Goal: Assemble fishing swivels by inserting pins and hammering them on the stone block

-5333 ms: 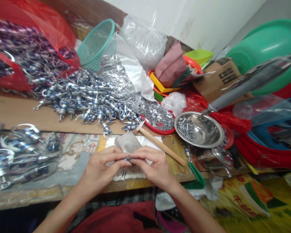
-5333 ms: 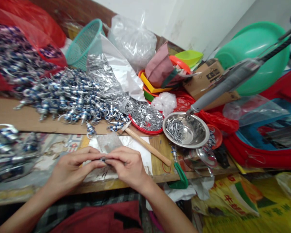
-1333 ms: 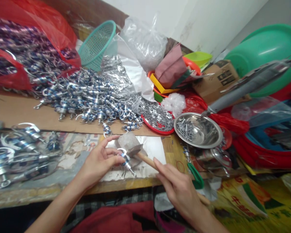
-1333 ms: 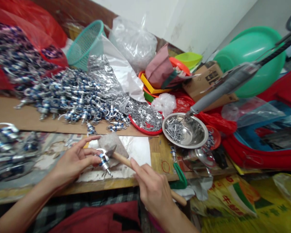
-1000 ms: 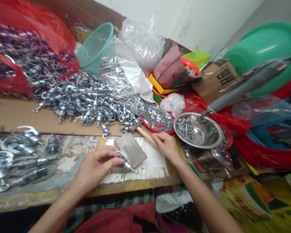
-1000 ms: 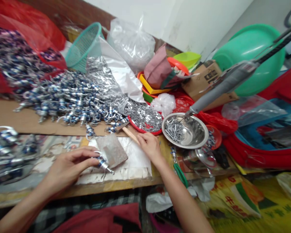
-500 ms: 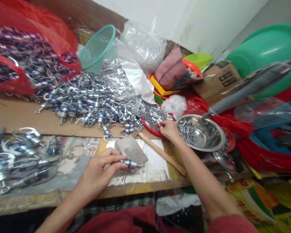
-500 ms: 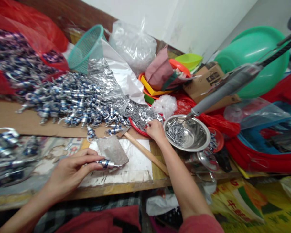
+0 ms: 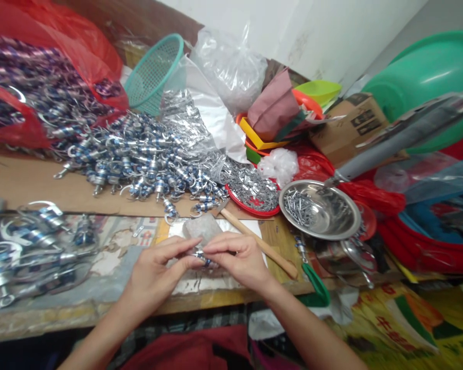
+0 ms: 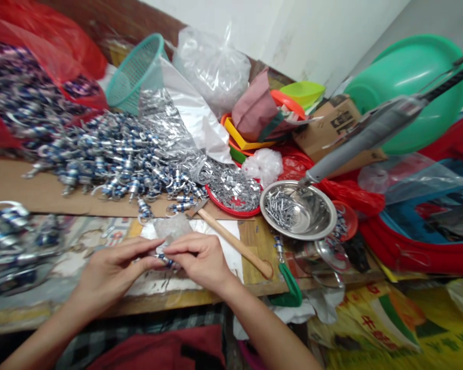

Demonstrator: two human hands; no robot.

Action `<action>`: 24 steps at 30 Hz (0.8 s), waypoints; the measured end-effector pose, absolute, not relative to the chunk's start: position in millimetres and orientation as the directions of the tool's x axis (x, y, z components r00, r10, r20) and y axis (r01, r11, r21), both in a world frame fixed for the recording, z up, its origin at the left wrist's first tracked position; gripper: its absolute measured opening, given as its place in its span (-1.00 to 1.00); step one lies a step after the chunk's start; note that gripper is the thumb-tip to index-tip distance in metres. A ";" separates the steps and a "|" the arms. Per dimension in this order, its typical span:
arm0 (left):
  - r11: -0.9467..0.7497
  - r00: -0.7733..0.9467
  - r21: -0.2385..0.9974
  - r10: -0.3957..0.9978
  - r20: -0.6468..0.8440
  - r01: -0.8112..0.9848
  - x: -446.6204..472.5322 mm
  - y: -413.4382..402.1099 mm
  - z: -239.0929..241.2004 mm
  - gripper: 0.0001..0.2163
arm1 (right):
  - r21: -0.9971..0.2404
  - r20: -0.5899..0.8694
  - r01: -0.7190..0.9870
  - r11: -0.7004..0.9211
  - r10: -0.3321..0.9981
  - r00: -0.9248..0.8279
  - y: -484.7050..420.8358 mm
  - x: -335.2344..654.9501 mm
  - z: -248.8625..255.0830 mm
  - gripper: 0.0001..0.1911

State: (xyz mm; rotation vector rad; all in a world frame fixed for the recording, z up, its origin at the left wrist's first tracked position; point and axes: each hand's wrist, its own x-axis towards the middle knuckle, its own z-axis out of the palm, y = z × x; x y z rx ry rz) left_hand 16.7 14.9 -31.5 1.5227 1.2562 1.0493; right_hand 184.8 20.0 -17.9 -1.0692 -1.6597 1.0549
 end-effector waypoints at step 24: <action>0.040 0.265 0.973 0.959 -0.101 0.229 11.6 14.4 -16.2 -0.84 | -0.502 0.643 0.453 0.737 0.668 -0.375 1.5 193.3 -24.4 -0.80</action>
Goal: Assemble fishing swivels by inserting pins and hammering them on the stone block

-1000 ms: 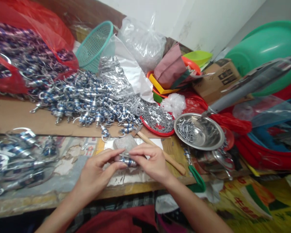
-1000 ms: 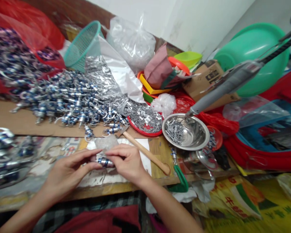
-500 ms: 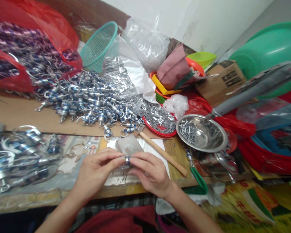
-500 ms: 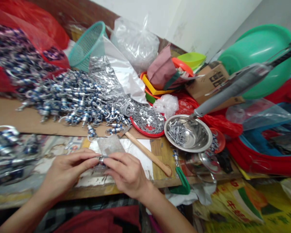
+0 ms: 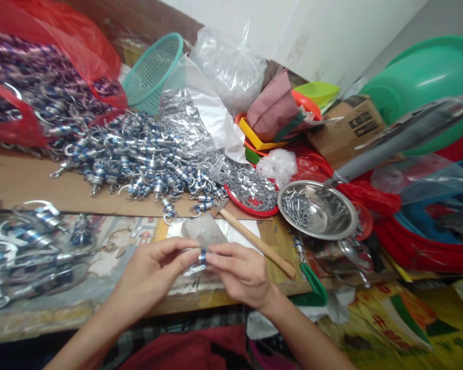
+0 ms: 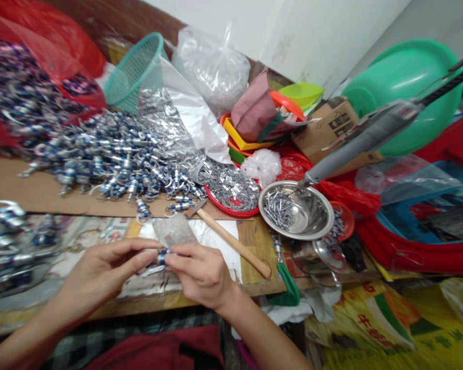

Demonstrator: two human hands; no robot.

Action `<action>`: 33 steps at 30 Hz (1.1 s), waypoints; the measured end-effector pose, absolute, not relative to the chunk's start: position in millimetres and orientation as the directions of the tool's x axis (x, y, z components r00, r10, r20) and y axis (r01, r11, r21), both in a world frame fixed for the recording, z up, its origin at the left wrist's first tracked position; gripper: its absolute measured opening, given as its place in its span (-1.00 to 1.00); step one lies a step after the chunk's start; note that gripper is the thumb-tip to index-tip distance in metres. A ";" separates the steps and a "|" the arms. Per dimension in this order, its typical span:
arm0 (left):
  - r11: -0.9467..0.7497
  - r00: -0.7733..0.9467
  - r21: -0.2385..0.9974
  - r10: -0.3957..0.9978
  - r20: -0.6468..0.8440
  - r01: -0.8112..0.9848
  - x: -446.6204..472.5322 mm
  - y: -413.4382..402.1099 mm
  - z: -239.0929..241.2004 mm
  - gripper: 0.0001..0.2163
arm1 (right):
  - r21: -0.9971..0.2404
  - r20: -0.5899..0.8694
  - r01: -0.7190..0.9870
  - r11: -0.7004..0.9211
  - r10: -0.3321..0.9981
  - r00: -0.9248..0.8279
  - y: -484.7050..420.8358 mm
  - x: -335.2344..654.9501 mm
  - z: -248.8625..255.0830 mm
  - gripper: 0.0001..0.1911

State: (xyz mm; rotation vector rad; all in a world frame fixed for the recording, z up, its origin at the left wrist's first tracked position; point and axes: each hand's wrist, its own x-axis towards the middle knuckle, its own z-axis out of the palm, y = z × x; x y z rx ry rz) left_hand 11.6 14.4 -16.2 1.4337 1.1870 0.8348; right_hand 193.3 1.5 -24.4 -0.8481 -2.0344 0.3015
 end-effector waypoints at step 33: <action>0.421 0.364 0.896 0.864 -0.349 -0.139 10.2 19.3 -22.9 -0.45 | -0.669 0.118 0.726 0.162 0.987 -0.111 69.8 244.0 -10.5 -0.86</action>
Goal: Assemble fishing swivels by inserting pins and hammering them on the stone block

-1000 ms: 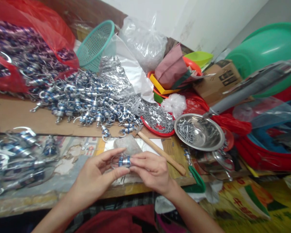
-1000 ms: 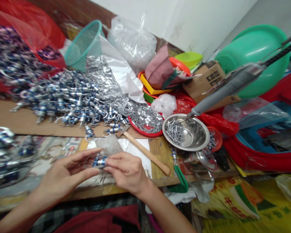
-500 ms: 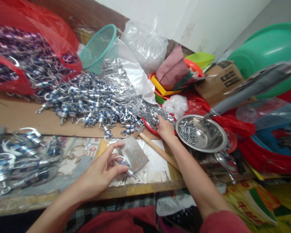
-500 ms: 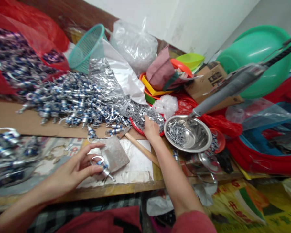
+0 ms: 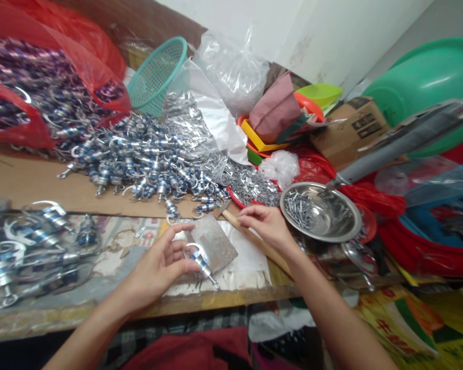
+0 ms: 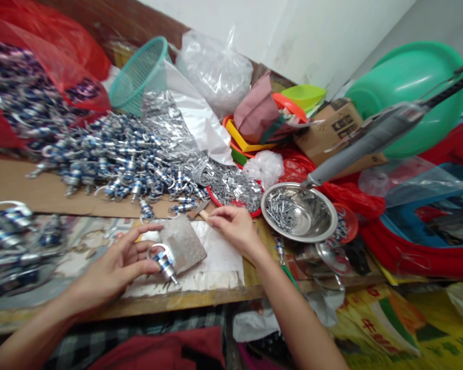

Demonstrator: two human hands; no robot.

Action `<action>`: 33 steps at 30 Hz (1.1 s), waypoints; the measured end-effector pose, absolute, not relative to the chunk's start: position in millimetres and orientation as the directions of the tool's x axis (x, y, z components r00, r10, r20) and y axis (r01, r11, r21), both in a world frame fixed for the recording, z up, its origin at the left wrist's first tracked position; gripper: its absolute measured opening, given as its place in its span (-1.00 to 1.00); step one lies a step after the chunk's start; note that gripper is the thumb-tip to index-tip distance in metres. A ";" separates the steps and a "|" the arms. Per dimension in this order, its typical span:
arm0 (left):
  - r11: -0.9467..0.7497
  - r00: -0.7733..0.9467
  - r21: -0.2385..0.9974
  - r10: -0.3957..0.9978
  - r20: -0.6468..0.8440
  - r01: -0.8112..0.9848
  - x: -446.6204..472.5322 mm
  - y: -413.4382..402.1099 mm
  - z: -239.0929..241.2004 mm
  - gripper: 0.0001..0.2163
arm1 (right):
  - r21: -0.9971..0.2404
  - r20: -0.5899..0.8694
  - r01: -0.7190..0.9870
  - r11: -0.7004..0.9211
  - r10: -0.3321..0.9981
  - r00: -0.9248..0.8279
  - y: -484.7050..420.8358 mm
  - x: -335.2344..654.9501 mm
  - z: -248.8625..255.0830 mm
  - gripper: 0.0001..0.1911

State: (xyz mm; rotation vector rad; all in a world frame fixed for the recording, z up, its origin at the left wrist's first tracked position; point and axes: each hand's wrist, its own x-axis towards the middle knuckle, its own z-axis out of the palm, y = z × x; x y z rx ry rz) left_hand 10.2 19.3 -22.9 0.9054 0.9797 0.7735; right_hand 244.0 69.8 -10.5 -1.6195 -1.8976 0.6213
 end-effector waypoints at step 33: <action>0.380 0.351 0.909 0.886 -0.304 -0.170 11.2 18.8 -28.2 -0.50 | -0.024 0.447 0.600 0.799 0.546 -0.709 2.8 177.3 -5.8 -0.70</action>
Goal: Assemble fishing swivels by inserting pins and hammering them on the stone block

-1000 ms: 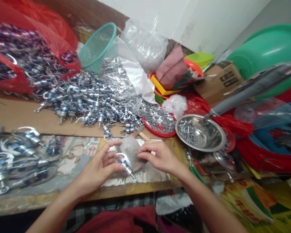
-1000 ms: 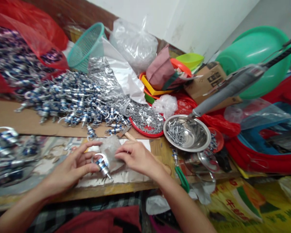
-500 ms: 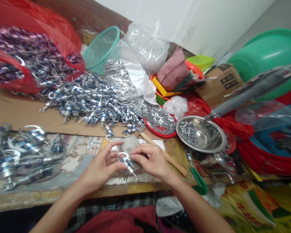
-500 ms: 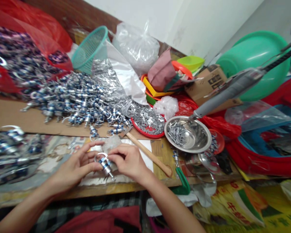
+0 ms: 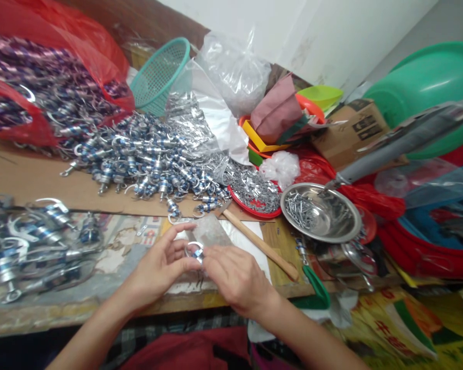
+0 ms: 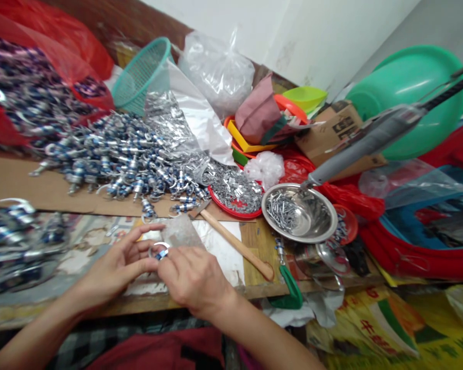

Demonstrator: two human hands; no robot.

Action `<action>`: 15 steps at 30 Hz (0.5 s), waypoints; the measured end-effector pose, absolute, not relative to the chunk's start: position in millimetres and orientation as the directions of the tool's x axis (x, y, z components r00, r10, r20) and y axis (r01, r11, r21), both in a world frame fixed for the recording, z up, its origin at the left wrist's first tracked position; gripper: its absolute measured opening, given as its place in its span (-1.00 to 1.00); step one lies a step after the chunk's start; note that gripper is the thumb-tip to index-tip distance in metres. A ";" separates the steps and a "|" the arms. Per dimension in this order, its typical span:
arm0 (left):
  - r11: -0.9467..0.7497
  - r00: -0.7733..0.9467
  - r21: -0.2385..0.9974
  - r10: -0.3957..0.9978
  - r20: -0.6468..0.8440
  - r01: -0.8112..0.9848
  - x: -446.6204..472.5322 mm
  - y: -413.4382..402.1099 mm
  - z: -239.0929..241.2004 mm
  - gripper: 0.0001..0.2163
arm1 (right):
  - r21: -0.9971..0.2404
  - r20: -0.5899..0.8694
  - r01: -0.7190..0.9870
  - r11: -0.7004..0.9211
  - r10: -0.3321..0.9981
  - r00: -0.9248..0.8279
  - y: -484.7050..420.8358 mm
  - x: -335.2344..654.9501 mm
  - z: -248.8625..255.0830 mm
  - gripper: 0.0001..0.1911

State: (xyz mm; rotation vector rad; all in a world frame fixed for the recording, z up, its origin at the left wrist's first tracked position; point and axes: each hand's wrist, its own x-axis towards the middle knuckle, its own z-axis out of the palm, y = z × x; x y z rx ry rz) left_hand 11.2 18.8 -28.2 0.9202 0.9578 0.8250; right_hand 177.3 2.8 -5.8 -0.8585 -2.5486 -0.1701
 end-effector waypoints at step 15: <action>0.423 0.298 0.894 0.881 -0.368 -0.148 12.6 18.9 -24.7 -0.43 | -0.260 0.306 0.930 0.259 0.936 -0.176 26.6 242.2 -38.5 -0.71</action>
